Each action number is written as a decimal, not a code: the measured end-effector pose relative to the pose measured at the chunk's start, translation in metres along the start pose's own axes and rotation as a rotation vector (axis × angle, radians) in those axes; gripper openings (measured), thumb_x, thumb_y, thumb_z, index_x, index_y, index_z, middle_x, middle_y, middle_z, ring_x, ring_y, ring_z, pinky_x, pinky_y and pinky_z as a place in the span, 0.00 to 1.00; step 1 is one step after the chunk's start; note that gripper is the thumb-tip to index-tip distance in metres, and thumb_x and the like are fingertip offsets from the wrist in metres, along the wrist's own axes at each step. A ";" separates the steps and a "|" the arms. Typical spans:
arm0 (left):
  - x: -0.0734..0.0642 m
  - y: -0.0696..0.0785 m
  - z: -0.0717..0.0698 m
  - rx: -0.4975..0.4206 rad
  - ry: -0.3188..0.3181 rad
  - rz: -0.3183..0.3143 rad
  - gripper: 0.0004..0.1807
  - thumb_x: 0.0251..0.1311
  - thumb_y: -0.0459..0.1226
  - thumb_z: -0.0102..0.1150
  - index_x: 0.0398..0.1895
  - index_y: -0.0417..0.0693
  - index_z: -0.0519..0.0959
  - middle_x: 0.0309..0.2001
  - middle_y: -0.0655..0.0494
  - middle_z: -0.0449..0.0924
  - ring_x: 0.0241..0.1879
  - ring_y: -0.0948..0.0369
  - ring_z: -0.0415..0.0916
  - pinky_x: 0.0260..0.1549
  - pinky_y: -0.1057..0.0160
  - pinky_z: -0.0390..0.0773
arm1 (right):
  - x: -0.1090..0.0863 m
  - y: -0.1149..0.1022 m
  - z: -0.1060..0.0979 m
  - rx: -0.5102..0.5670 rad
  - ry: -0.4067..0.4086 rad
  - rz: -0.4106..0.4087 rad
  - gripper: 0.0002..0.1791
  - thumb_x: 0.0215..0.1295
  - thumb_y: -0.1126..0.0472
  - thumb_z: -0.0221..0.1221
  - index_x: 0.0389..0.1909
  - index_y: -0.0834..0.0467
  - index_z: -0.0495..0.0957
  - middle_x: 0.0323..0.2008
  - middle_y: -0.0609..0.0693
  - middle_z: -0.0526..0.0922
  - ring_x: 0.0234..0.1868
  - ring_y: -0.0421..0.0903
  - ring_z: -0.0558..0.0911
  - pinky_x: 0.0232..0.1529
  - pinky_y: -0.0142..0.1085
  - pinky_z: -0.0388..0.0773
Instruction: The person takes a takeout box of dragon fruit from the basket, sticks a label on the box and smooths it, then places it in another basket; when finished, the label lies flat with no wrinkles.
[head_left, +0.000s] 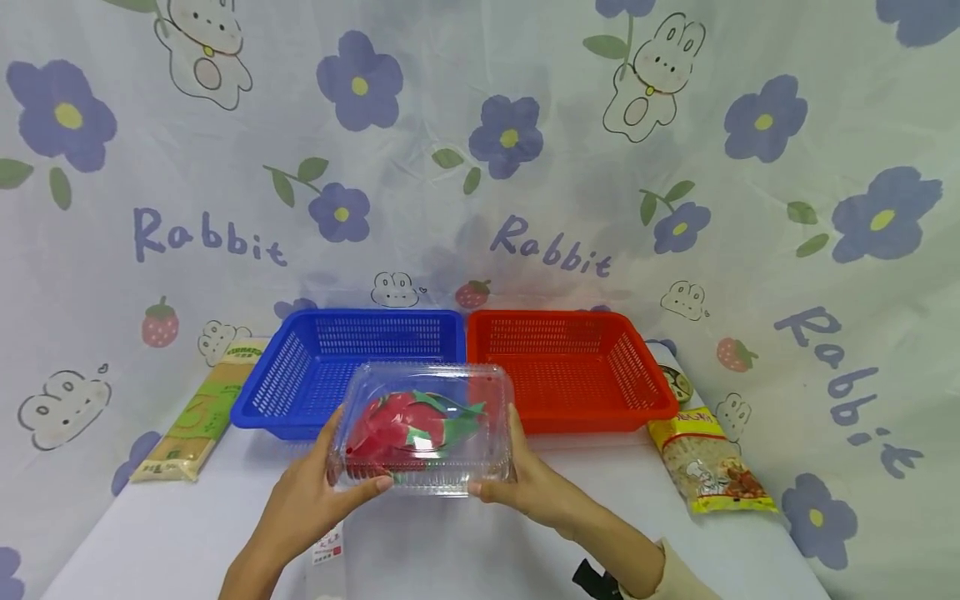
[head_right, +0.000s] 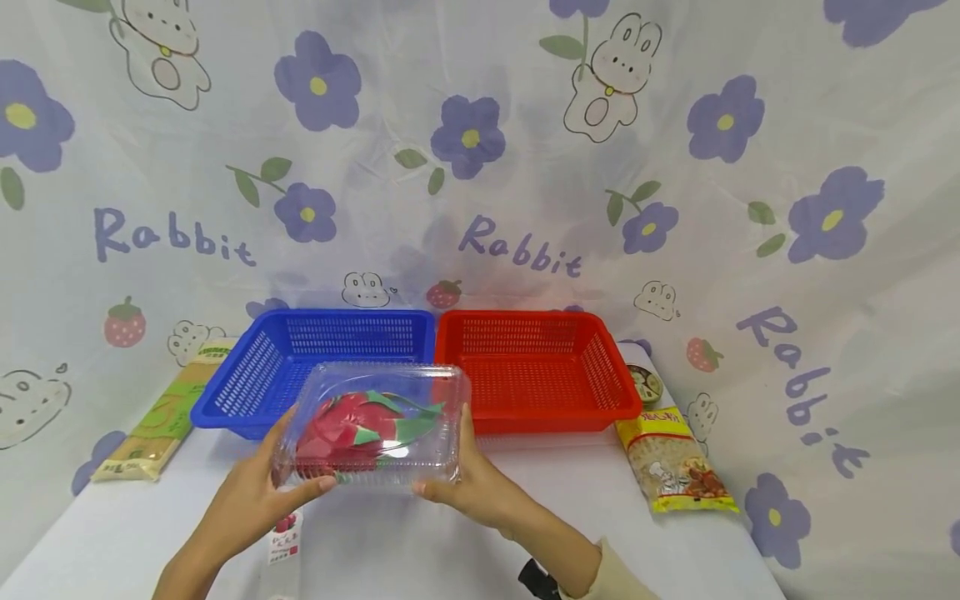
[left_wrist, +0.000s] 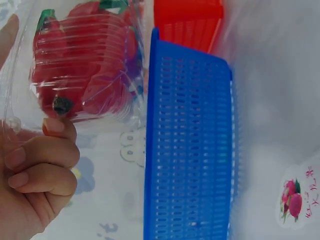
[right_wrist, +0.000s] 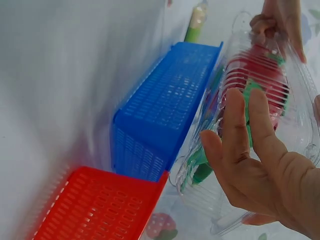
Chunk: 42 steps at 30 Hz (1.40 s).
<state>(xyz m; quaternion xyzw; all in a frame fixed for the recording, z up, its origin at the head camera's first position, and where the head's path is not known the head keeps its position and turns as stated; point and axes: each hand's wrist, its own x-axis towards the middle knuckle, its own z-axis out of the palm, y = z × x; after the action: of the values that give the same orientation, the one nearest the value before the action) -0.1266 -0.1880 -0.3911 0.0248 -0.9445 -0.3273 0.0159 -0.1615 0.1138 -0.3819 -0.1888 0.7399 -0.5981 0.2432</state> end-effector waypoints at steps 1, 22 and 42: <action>-0.001 0.000 0.001 0.009 -0.002 0.000 0.64 0.48 0.66 0.67 0.81 0.55 0.41 0.45 0.43 0.79 0.39 0.53 0.76 0.35 0.52 0.79 | -0.001 0.001 0.000 -0.006 0.000 -0.003 0.67 0.62 0.48 0.67 0.75 0.38 0.16 0.78 0.61 0.38 0.72 0.66 0.59 0.63 0.65 0.65; -0.033 0.009 0.016 0.105 -0.124 -0.077 0.66 0.47 0.72 0.61 0.81 0.56 0.40 0.57 0.38 0.79 0.48 0.41 0.81 0.43 0.35 0.78 | -0.039 0.018 0.003 -0.011 -0.027 0.042 0.64 0.64 0.46 0.64 0.74 0.33 0.16 0.76 0.65 0.38 0.68 0.65 0.63 0.61 0.65 0.67; -0.037 0.001 0.039 0.103 -0.266 -0.195 0.68 0.45 0.73 0.61 0.80 0.45 0.43 0.55 0.37 0.79 0.47 0.39 0.80 0.40 0.34 0.78 | -0.047 0.043 0.007 0.026 -0.081 0.046 0.63 0.66 0.43 0.61 0.75 0.40 0.14 0.74 0.68 0.44 0.65 0.60 0.69 0.59 0.57 0.73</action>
<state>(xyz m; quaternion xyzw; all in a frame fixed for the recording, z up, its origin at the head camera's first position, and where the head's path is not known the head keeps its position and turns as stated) -0.0911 -0.1612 -0.4212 0.0737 -0.9470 -0.2786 -0.1422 -0.1186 0.1445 -0.4183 -0.1929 0.7257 -0.5937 0.2891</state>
